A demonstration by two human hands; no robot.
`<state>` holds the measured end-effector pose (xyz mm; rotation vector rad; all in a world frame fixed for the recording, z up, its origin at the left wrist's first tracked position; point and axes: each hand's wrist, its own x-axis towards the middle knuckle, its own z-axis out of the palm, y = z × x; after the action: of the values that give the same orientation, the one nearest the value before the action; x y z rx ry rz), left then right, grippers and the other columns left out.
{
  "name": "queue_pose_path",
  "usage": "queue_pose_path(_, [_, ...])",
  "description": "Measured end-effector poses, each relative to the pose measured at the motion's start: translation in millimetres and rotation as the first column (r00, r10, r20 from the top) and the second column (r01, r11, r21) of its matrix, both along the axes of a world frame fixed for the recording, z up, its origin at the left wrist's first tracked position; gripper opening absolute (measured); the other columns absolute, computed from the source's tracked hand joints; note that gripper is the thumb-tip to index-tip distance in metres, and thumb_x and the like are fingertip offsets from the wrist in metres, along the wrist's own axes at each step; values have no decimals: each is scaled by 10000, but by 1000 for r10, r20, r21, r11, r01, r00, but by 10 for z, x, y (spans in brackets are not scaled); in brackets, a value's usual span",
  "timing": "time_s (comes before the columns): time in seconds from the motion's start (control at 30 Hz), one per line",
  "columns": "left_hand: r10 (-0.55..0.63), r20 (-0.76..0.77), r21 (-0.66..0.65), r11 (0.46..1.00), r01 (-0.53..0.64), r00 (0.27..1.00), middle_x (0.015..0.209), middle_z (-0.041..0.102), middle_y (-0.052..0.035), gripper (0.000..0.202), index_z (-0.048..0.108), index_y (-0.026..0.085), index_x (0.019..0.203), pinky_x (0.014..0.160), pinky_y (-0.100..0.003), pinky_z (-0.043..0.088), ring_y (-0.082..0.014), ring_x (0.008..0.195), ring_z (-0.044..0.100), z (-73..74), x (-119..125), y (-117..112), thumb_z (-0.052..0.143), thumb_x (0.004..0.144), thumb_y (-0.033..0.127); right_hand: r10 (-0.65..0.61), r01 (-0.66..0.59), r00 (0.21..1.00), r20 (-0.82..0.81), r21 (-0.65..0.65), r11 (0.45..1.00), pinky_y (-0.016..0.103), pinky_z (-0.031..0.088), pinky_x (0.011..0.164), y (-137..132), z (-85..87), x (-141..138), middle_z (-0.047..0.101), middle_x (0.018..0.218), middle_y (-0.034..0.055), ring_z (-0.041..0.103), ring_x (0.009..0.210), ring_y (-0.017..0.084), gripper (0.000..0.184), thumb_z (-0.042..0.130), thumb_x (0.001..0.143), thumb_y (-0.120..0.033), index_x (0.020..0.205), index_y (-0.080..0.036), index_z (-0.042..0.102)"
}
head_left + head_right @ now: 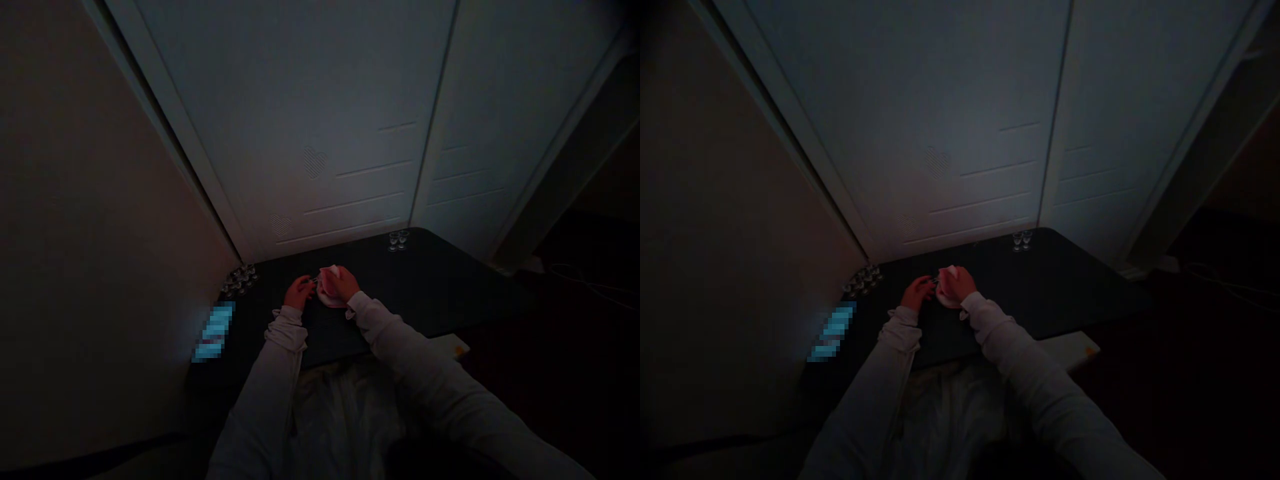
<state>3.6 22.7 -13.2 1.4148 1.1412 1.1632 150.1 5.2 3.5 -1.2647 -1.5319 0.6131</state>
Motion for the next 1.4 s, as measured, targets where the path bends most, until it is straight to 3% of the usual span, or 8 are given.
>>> queue_pose_path(0.1, [15, -2, 7, 1000, -15, 1000, 725, 578, -67, 433, 474, 112, 921, 449, -207, 387, -84, 527, 504, -12, 2, 9, 528, 585, 380, 8, -9, 998, -59, -12, 1000, 203, 368, 591, 5, -7, 6, 570, 728, 31, 507, 658, 106, 309, 400, 692, -404, 769, -158, 570])
queue_pose_path(0.23, [-9, -21, 19, 1000, 9, 1000, 731, 565, -60, 426, 473, 122, 913, 455, -206, 392, -96, 569, 510, -27, -3, 10, 559, 561, 347, -79, 77, 996, -27, -70, 995, 206, 357, 557, 57, -57, 27, 544, 685, 21, 473, 611, 99, 333, 459, 617, -459, 694, -144, 538])
queue_pose_path(0.5, [-58, -31, 54, 997, 60, 998, 845, 539, -71, 426, 472, 140, 902, 497, -212, 404, -100, 624, 509, -34, -18, -8, 601, 517, 269, -56, 50, 998, -34, -149, 988, 200, 333, 528, 102, -71, 51, 529, 655, 1, 446, 570, 87, 355, 484, 577, -483, 683, -145, 512])
queue_pose_path(0.7, [-18, -13, 20, 1000, 18, 1000, 836, 541, -74, 478, 451, 135, 943, 487, -219, 406, -103, 619, 507, 11, -6, -25, 602, 517, 290, -77, 73, 997, -31, -116, 991, 195, 320, 518, 78, -62, 32, 511, 639, -6, 436, 564, 81, 335, 452, 604, -476, 666, -150, 501])
queue_pose_path(0.97, [-6, -16, -10, 1000, 6, 1000, 600, 547, -22, 417, 481, 107, 879, 450, -219, 375, -73, 468, 470, 40, 15, -37, 516, 588, 404, -48, 38, 993, -107, -98, 994, 198, 325, 533, 53, -39, 16, 495, 624, -16, 424, 564, 81, 344, 446, 595, -487, 658, -151, 482])
queue_pose_path(1.3, [-23, -34, 16, 1000, 24, 999, 647, 544, -24, 404, 476, 118, 883, 456, -211, 373, -69, 495, 469, -11, -13, 4, 539, 575, 372, -23, 4, 986, -163, -116, 993, 203, 319, 512, 14, 18, 22, 454, 580, -40, 420, 556, 83, 343, 506, 537, -482, 608, -150, 457])
queue_pose_path(1.4, [-26, -26, 16, 1000, 27, 999, 655, 547, -28, 406, 475, 115, 886, 460, -212, 373, -74, 510, 473, -9, -13, -1, 545, 571, 362, 9, -31, 969, -245, -86, 996, 201, 336, 533, 25, -5, 2, 459, 600, -40, 432, 577, 82, 344, 536, 516, -464, 617, -153, 428])
